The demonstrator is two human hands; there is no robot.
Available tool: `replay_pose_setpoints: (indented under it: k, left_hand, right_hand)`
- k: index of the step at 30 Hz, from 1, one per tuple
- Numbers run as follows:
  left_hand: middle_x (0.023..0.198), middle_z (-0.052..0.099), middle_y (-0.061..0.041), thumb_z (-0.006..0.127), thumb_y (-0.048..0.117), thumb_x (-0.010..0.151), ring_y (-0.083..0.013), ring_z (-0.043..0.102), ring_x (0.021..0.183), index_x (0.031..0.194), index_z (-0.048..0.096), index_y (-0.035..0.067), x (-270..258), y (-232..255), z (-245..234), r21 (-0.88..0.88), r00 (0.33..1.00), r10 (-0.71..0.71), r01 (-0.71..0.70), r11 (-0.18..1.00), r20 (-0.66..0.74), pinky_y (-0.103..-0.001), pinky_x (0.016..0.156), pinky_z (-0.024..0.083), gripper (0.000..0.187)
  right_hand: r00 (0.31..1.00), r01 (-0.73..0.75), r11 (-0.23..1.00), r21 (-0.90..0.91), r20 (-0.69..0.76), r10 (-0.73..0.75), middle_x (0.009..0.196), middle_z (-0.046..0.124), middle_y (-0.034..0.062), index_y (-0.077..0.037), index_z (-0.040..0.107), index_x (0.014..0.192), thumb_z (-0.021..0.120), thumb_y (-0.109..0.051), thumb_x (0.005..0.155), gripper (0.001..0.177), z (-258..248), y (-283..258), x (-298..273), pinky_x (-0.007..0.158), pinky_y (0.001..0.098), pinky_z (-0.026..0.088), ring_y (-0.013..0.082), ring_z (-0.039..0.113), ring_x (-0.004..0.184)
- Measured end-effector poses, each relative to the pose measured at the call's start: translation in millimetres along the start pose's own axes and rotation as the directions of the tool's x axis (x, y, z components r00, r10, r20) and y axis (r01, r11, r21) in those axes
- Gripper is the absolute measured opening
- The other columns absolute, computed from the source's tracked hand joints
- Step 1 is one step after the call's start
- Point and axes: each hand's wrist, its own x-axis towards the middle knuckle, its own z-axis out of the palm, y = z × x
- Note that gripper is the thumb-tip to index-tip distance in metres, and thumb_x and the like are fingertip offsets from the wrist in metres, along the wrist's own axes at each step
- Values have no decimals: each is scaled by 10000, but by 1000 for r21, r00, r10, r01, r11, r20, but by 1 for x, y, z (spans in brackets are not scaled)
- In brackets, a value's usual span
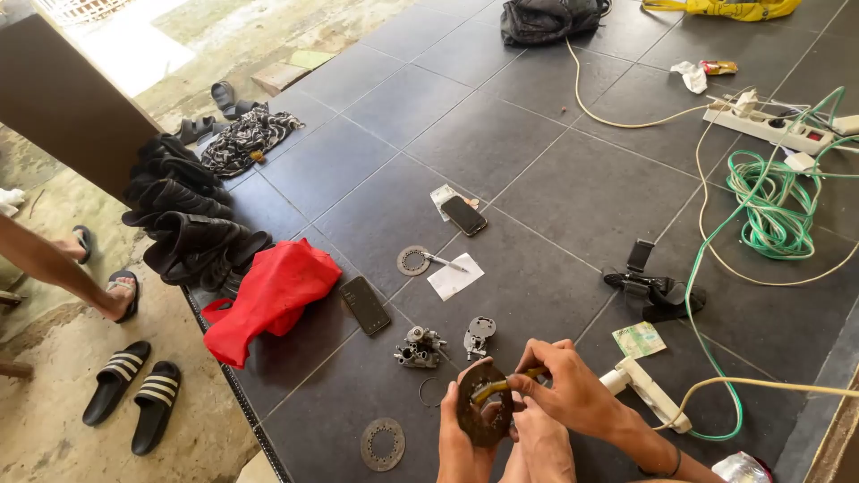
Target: The person sits on the floor and uses a yellow-handled brush to scrub the surface of a circular metal part. They rotate the part to clean different areas and continue scrubbing until the end of the clip.
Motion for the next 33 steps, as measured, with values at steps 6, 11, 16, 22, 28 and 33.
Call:
replay_pose_setpoints:
  k: [6, 11, 16, 22, 28, 33]
  left_hand:
    - [956, 676, -302, 337, 429, 1005, -378, 646, 809, 1359, 605, 18, 3, -8, -11, -12, 987, 53, -52, 999, 149, -425, 469, 425, 605]
    - [1046, 704, -271, 375, 448, 996, -371, 656, 785, 1342, 660, 58, 1, -7, -13, -17, 998, 16, -15, 1000, 66, -414, 488, 431, 594]
    - [1046, 687, -275, 359, 458, 1000, -373, 668, 836, 1397, 621, 70, -5, -6, -12, -27, 993, 17, -14, 1000, 118, -413, 496, 463, 614]
    - [1191, 663, -229, 396, 516, 986, -391, 647, 984, 1503, 577, 108, 1, 6, -4, -68, 992, -68, 76, 995, 109, -437, 612, 487, 683]
    - [1114, 690, -210, 404, 376, 1015, -371, 668, 872, 1392, 643, 59, 0, 2, 11, -47, 989, 14, -7, 999, 150, -433, 801, 505, 548]
    - [1222, 682, -239, 390, 404, 976, -390, 676, 940, 1332, 602, 79, -18, 19, 13, 13, 973, 66, -70, 997, 220, -417, 697, 483, 526]
  right_hand:
    - [998, 69, 994, 82, -6, -69, 651, 838, -52, -133, 587, 738, 687, -547, 855, 442, 2, 1, -3, 907, 280, 370, 61, 755, 638]
    - [998, -7, 1000, -29, -63, 5, 623, 635, -85, -154, 645, 745, 654, -651, 821, 502, 10, 25, -3, 886, 256, 362, 87, 514, 637]
    - [998, -3, 1000, -16, -62, 2, 638, 610, -80, -166, 631, 731, 632, -650, 836, 495, 9, 24, -7, 860, 259, 366, 82, 493, 695]
    - [991, 55, 988, 142, -128, -36, 698, 517, -42, -150, 577, 761, 633, -566, 898, 441, -10, 17, 2, 758, 293, 381, 115, 414, 720]
    - [992, -85, 990, -109, -101, 75, 729, 695, -94, -189, 598, 750, 662, -597, 856, 426, -18, -6, 5, 880, 266, 387, 107, 466, 887]
    - [988, 49, 986, -156, -140, -71, 723, 726, -110, -184, 599, 752, 680, -605, 838, 437, -31, -22, 15, 944, 274, 332, 87, 526, 815]
